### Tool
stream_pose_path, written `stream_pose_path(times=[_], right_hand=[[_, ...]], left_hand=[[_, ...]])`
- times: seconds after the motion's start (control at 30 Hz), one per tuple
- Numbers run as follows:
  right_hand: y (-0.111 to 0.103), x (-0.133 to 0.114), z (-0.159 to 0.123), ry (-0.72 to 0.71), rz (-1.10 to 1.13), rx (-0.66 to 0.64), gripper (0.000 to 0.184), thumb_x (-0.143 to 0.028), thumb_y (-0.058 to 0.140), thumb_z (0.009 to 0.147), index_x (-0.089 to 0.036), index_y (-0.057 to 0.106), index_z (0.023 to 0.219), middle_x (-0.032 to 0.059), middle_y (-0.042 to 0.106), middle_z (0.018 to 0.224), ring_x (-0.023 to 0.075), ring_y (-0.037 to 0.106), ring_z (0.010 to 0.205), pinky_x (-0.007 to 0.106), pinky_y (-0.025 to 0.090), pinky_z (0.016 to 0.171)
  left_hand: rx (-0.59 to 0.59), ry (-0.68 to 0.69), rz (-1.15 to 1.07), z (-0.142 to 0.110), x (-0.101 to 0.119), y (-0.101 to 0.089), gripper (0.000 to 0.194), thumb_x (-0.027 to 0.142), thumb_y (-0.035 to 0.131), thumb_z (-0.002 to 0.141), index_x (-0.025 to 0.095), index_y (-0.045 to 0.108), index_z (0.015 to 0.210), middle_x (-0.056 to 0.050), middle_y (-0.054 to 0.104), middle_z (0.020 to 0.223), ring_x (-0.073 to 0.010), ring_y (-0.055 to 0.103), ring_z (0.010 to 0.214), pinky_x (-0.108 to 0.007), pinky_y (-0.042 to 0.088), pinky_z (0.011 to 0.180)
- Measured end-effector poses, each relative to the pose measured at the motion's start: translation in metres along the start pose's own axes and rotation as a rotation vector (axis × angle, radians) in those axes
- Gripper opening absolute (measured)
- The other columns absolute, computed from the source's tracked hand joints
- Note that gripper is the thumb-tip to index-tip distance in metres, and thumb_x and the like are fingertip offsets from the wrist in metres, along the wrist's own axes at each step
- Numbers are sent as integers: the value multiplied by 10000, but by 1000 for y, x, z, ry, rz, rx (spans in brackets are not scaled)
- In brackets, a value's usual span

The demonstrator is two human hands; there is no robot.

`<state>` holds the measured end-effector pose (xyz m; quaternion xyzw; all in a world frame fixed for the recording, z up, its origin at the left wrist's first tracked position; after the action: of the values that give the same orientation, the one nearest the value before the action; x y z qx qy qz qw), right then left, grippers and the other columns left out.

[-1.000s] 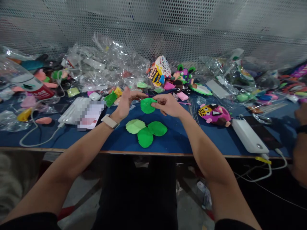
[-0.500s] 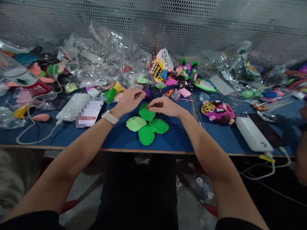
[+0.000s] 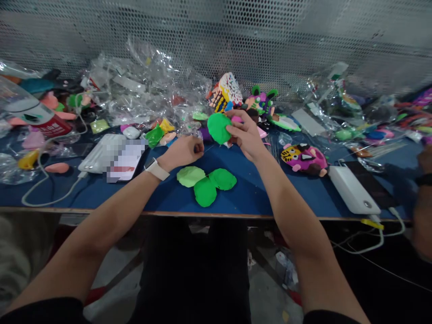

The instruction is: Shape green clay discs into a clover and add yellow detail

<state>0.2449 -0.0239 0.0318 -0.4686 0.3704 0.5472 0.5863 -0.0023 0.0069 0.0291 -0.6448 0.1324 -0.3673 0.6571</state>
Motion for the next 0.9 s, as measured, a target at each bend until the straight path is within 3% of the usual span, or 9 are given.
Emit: stream_pose_path(times=[0.13, 0.37, 0.5, 0.6, 0.73, 0.9], right_hand=[[13, 3, -2, 41, 18, -44, 755, -639, 845, 864, -385, 553, 1512, 46, 746, 1088, 255, 724, 884, 398, 636, 708], [38, -7, -15, 218, 32, -311, 517, -272, 826, 791, -246, 727, 1298, 61, 774, 1168, 216, 733, 923, 328, 648, 719], [46, -2, -17, 227, 14, -352, 511, -201, 786, 755, -231, 747, 1264, 51, 771, 1131, 208, 720, 895, 290, 626, 636], [49, 4, -16, 243, 31, -365, 557, -189, 803, 729, -234, 726, 1279, 34, 763, 1073, 195, 711, 836, 286, 623, 608], [50, 6, -17, 265, 29, -410, 496, -196, 822, 736, -231, 726, 1222, 33, 761, 1069, 176, 703, 789, 288, 624, 609], [47, 3, -19, 219, -33, -409, 461, -238, 860, 777, -230, 743, 1223, 63, 763, 1135, 207, 717, 872, 304, 637, 620]], left_hand=[[148, -97, 140, -1, -9, -9, 250, 65, 605, 888, 187, 787, 1008, -124, 798, 1061, -315, 739, 1113, -441, 560, 1006], [265, 34, -203, 6, -19, -19, 124, 164, 647, 947, 186, 759, 995, -94, 786, 1005, -253, 724, 954, -417, 568, 980], [181, 74, -342, 6, -13, -24, 241, 344, 588, 1056, 189, 770, 1026, -75, 796, 965, -208, 713, 852, -360, 566, 873], [46, 115, -388, 6, -12, -21, 322, 478, 636, 1040, 190, 778, 1065, -77, 812, 979, -211, 728, 853, -340, 562, 814], [-81, 151, -426, 8, -17, -10, 311, 470, 725, 961, 179, 772, 1059, -87, 827, 993, -225, 757, 874, -329, 563, 762], [-76, 128, -486, 11, -22, -2, 289, 438, 771, 939, 179, 776, 1068, -94, 831, 988, -227, 778, 866, -342, 593, 770]])
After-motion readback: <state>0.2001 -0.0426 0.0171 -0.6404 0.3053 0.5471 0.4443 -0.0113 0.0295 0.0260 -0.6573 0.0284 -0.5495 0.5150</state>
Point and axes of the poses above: each hand's wrist, its own z-axis towards the middle knuckle, its own y-axis out of the palm, x = y × z, the point moved 2 cm from there along z, towards the middle knuckle
